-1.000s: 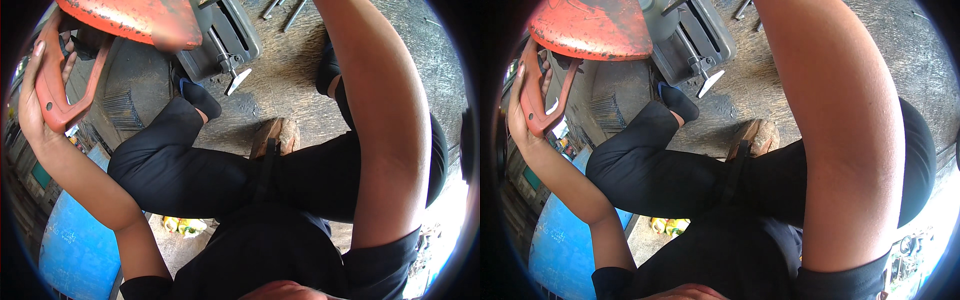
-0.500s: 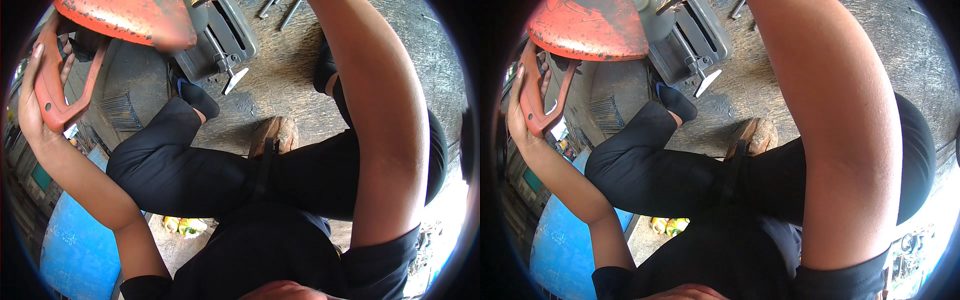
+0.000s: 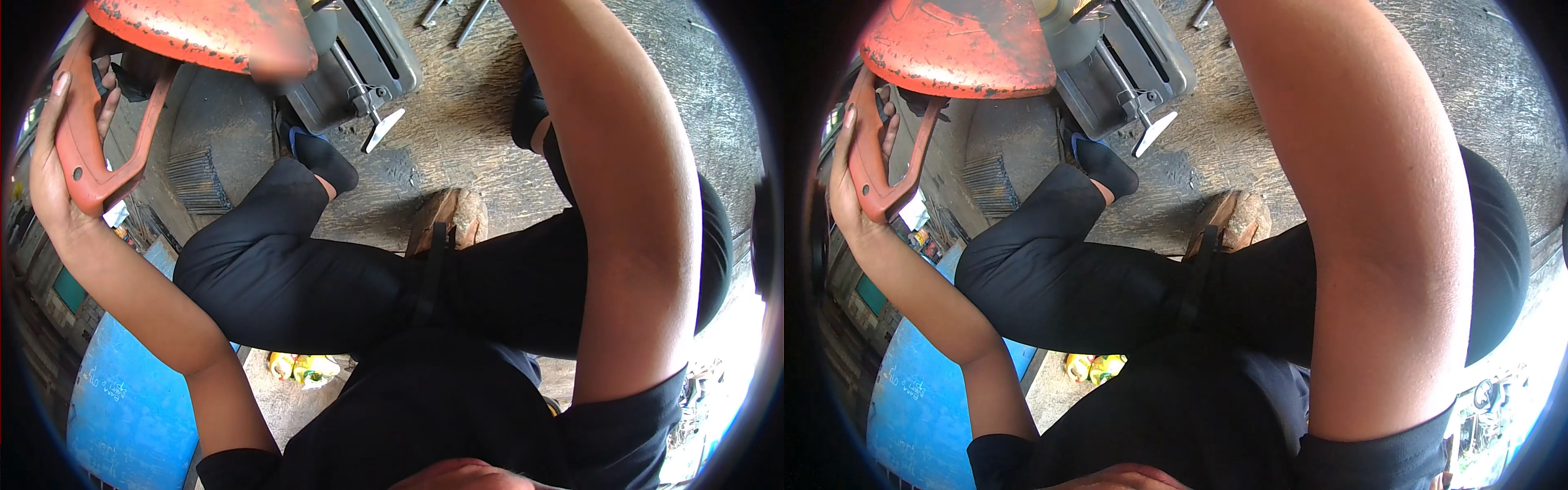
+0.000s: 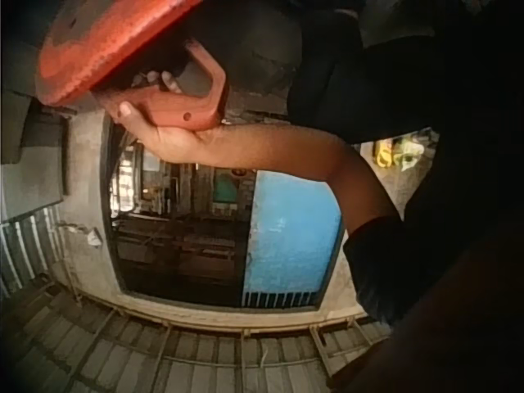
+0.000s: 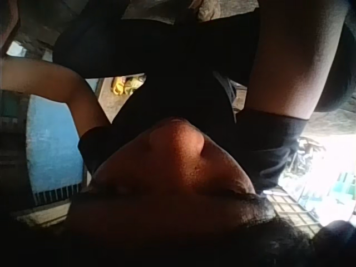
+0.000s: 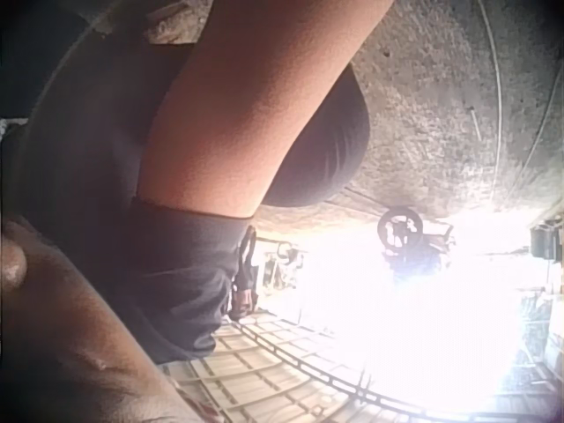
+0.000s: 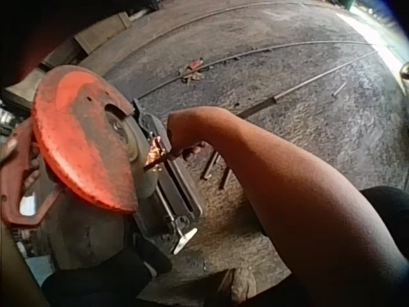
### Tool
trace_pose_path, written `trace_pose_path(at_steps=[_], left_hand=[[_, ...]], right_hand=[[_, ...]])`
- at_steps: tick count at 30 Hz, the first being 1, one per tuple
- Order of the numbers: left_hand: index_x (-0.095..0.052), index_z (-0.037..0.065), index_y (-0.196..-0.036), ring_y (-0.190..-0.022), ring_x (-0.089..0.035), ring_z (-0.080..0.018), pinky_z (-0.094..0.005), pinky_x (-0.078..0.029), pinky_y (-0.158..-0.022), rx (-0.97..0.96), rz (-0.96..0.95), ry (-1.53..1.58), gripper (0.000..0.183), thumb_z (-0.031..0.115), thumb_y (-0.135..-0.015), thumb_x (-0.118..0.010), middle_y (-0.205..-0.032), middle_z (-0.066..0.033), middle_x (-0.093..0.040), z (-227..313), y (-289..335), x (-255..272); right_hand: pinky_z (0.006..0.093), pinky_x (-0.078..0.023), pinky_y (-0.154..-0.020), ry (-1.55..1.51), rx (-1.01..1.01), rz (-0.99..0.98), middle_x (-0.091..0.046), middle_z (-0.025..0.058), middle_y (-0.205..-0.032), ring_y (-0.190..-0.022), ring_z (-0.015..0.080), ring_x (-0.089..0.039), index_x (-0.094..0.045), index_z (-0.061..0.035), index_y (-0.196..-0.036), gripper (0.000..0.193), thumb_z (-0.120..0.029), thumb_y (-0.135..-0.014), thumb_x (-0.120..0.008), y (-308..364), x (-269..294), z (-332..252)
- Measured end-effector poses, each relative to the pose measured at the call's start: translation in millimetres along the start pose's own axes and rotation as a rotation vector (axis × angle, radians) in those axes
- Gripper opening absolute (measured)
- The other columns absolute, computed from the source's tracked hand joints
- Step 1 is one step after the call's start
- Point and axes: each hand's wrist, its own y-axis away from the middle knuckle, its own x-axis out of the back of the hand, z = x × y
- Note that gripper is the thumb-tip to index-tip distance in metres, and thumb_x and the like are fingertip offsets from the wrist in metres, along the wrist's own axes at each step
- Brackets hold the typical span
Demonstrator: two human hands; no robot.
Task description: Cutting metal pipes using a chop saw and organizing the cut pieces.
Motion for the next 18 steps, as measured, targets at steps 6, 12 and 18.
trace_pose_path(at_steps=[6, 12, 18], left_hand=[[-0.042, -0.011, -0.127, -0.106, -0.058, -0.0248, -0.0388, -0.044, -0.099, 0.013, -0.012, 0.008, 0.053, 0.018, -0.088, -0.063, -0.117, -0.0208, -0.056, 0.3, -1.9, 7.4], [-0.042, -0.010, -0.127, -0.107, -0.057, -0.0240, -0.0384, -0.043, -0.100, 0.010, -0.005, 0.000, 0.055, 0.021, -0.088, -0.063, -0.117, -0.0202, -0.056, -1.3, 1.0, 0.2], [-0.042, -0.008, -0.129, -0.106, -0.057, -0.0226, -0.0368, -0.043, -0.098, -0.006, -0.016, -0.004, 0.056, 0.023, -0.088, -0.063, -0.117, -0.0182, -0.057, -6.8, 2.1, -5.1]], right_hand=[[0.0319, -0.047, -0.047, -0.052, 0.008, 0.025, -0.066, 0.0079, -0.063, -0.050, 0.0169, -0.059, -0.071, -0.0006, -0.075, 0.020, -0.020, -0.074, -0.075, 3.2, -1.0, -2.4], [0.0314, -0.049, -0.049, -0.134, 0.026, 0.032, -0.067, 0.0084, -0.067, -0.052, 0.0165, -0.060, -0.072, -0.0008, -0.078, 0.017, -0.017, -0.072, -0.076, 2.2, -4.0, -1.1], [0.0315, -0.051, -0.051, -0.111, 0.059, 0.034, -0.069, 0.0099, -0.070, -0.057, 0.0166, -0.064, -0.072, -0.0003, -0.081, 0.016, -0.014, -0.073, -0.074, -0.9, -14.9, 5.3]])
